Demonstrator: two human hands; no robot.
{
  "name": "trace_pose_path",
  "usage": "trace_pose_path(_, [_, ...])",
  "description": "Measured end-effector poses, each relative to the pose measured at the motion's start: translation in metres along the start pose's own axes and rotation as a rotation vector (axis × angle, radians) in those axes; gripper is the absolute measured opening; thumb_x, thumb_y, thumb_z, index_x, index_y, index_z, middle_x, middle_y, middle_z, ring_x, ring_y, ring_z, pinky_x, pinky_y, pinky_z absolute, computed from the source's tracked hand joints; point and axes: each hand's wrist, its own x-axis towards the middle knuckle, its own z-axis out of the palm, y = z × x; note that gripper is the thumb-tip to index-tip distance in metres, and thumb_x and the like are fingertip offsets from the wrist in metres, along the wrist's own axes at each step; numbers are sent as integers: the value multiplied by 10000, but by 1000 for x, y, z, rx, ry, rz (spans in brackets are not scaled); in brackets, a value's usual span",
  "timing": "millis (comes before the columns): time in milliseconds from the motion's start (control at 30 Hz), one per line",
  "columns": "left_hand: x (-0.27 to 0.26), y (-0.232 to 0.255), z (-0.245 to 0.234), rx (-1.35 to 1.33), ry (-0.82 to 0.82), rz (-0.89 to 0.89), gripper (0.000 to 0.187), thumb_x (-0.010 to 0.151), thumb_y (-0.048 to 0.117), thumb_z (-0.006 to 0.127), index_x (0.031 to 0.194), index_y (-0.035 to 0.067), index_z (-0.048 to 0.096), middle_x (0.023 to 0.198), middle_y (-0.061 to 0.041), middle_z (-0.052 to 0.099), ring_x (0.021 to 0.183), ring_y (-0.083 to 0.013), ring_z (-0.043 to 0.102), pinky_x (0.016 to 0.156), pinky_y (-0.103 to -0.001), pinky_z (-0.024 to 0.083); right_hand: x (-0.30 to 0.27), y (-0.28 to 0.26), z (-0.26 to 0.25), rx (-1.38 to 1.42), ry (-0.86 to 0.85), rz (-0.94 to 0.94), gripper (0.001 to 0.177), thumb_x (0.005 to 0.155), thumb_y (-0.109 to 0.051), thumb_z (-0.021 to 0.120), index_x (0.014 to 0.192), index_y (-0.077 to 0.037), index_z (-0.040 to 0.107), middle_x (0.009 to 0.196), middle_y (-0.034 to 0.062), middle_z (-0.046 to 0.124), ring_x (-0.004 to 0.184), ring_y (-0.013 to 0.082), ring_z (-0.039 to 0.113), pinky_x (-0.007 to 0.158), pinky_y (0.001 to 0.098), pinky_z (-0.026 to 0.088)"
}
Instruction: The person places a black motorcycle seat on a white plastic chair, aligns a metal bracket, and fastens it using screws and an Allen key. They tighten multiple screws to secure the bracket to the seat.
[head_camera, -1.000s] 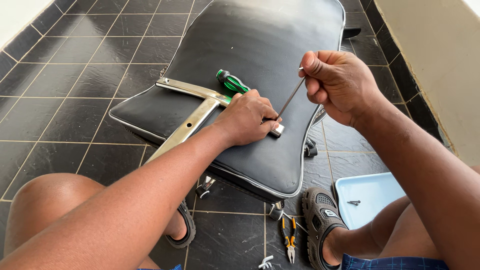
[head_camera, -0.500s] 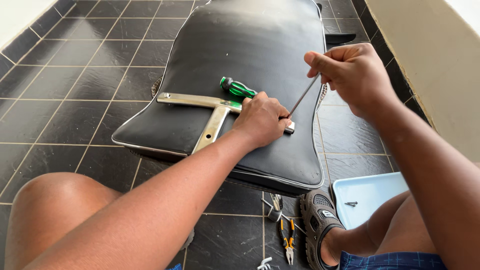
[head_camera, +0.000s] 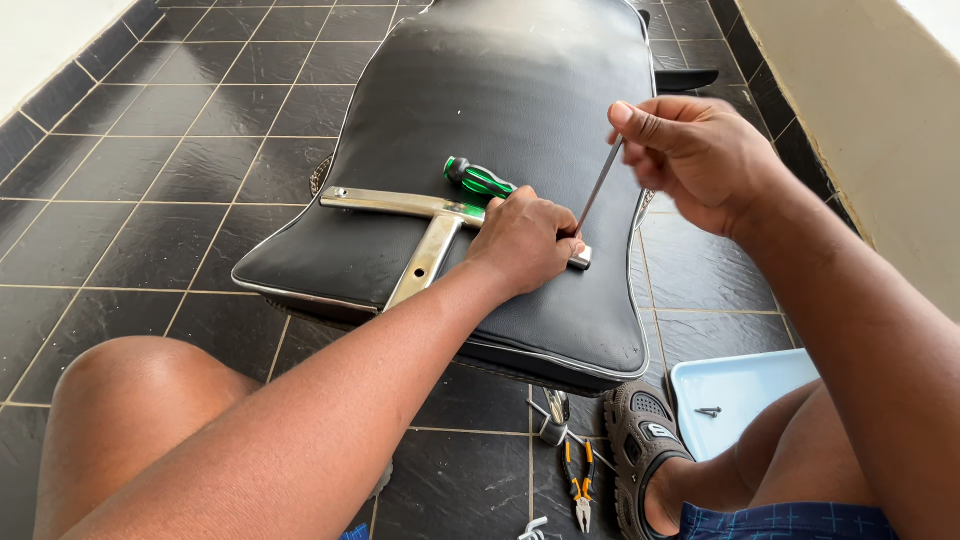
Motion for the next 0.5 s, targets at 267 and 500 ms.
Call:
trace_pose_path(267, [-1, -2, 1, 19, -22, -5, 201, 917, 370, 701, 938, 201, 809, 884, 35, 761, 1035, -160, 611, 1060, -380, 407, -4, 5, 9, -778, 301, -284, 660, 1071, -483, 630, 581, -51, 536, 462, -7, 395, 429, 92, 320, 414, 316, 258])
trace_pose_path(500, [0, -3, 1, 20, -21, -13, 212, 922, 372, 690, 978, 214, 818, 923, 47, 765, 1054, -150, 602, 1062, -365, 407, -8, -5, 15, -574, 192, -37, 528, 1064, -469, 528, 732, -84, 673, 575, 1, 542, 491, 77, 410, 452, 286, 358])
